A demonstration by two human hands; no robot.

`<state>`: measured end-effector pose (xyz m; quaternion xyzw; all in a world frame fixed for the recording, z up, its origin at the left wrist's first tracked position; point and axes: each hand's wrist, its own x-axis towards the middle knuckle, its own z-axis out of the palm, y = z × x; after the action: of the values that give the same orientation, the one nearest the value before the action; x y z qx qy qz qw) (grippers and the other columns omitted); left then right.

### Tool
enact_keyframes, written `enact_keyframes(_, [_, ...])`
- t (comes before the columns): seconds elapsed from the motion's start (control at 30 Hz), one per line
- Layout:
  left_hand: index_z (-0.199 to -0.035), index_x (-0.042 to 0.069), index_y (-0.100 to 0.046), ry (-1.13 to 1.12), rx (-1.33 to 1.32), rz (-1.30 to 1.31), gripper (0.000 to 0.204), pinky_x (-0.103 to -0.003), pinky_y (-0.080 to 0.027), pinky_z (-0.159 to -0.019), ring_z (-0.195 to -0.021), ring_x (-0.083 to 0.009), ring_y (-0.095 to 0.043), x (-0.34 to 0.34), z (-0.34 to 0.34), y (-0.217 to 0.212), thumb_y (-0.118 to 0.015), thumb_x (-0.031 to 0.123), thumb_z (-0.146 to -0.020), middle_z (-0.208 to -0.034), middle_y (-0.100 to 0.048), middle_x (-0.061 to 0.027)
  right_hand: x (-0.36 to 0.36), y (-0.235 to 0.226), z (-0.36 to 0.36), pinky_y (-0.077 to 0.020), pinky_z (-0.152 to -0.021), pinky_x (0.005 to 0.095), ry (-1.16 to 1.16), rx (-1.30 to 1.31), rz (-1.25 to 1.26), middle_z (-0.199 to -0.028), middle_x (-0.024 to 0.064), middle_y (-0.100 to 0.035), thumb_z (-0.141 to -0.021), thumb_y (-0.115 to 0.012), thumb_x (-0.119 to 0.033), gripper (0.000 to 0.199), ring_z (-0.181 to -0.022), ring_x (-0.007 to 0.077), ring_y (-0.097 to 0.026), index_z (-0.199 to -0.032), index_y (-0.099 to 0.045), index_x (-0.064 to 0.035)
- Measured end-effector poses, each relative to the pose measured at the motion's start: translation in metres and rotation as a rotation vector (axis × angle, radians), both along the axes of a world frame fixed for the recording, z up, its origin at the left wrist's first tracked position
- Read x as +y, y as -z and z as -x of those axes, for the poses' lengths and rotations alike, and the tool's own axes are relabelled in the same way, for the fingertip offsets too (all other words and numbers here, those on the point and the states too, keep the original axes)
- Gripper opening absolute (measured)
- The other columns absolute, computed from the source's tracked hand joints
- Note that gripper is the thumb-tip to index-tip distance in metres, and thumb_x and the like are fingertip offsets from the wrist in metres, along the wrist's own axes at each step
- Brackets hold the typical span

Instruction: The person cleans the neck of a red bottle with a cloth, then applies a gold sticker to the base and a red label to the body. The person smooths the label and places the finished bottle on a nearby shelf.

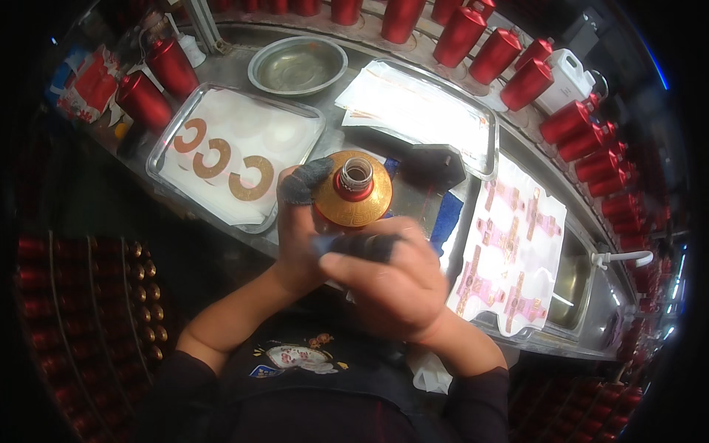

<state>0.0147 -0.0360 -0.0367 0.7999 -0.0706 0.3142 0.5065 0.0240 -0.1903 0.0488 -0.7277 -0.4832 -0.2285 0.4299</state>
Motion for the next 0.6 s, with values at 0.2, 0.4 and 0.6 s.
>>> enact_keyframes(0.2, [-0.146,0.006,-0.044,0.513,0.304,0.228,0.095,-0.047,-0.038,-0.114,-0.14,-0.0384,-0.042,0.044,-0.015,-0.02,-0.092,0.019,-0.065,-0.145,-0.046,-0.0177,-0.007,0.003,-0.01,-0.0523,-0.069,0.0326,0.212,-0.002,0.016,-0.085,0.0092,-0.068,-0.068,-0.084,0.007,0.033,-0.08,0.0253,-0.066,-0.095,-0.073,-0.0083])
enact_keyframes(0.4, [-0.137,0.011,-0.051,0.166,-0.037,-0.071,0.083,-0.045,-0.046,-0.1,-0.12,-0.0365,-0.054,0.014,-0.004,-0.023,-0.091,0.02,-0.064,-0.123,-0.053,-0.0146,-0.002,0.012,-0.006,-0.0517,-0.072,0.0339,0.195,0.014,-0.042,-0.085,0.0076,-0.069,-0.067,-0.079,0.009,0.033,-0.08,0.0265,-0.065,-0.095,-0.074,-0.0078])
enact_keyframes(0.6, [-0.138,0.008,-0.051,0.384,0.116,0.072,0.084,-0.048,-0.043,-0.107,-0.128,-0.041,-0.05,0.028,-0.006,-0.027,-0.091,0.022,-0.066,-0.137,-0.049,-0.0189,0.0,0.011,-0.004,-0.0519,-0.072,0.034,0.211,0.05,-0.059,-0.084,0.0074,-0.068,-0.068,-0.079,0.008,0.031,-0.079,0.0272,-0.065,-0.095,-0.074,-0.0076])
